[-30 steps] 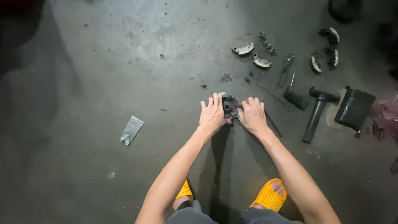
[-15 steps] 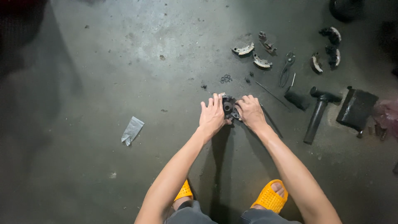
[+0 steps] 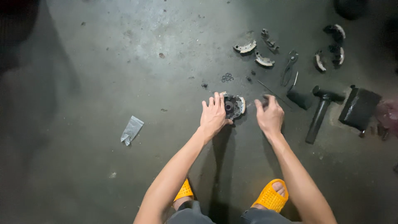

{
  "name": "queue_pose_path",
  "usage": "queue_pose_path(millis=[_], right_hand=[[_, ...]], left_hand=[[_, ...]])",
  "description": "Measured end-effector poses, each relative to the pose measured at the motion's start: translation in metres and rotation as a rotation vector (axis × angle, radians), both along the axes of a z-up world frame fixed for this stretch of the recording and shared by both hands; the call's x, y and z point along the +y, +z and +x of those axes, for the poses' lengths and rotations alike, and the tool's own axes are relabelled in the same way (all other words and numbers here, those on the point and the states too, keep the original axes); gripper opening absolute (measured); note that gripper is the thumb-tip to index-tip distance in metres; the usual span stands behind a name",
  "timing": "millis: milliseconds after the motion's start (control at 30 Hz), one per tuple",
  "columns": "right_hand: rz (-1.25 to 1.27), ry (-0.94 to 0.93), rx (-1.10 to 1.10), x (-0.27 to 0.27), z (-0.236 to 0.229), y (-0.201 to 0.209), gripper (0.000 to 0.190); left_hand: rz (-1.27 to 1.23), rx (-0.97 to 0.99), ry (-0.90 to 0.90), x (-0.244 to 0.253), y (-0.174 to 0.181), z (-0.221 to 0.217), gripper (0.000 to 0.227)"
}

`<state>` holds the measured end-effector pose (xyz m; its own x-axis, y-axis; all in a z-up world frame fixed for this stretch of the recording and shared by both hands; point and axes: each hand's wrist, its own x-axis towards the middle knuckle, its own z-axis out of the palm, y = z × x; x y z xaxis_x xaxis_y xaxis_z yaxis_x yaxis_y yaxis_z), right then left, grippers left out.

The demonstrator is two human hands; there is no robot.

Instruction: The person assembles mechanical components on a concrete floor, using a hammer to tap a circular metal part into place. They then attach curved brake shoes and small metal clips to the assembly by hand, arranging the parts into a circular configuration.

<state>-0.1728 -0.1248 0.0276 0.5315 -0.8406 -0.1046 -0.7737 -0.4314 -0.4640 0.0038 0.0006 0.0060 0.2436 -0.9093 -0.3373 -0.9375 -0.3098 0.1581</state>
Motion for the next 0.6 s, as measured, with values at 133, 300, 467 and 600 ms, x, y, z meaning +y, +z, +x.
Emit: queue_pose_path(millis=[133, 300, 467, 600], right_hand=[[0.304, 0.072, -0.326, 0.013, 0.016, 0.013, 0.049], [0.416, 0.016, -0.357, 0.007, 0.011, 0.006, 0.05], [0.477, -0.181, -0.396, 0.007, 0.002, -0.011, 0.036], [1.155, -0.69, -0.844, 0.011, 0.0, 0.011, 0.04]], left_hand=[[-0.061, -0.017, -0.017, 0.003, 0.004, 0.002, 0.124], [-0.2, -0.093, -0.029, 0.003, -0.013, 0.0, 0.123], [-0.507, 0.045, 0.037, 0.009, 0.005, 0.005, 0.116], [-0.679, 0.526, 0.101, 0.01, 0.058, -0.005, 0.123]])
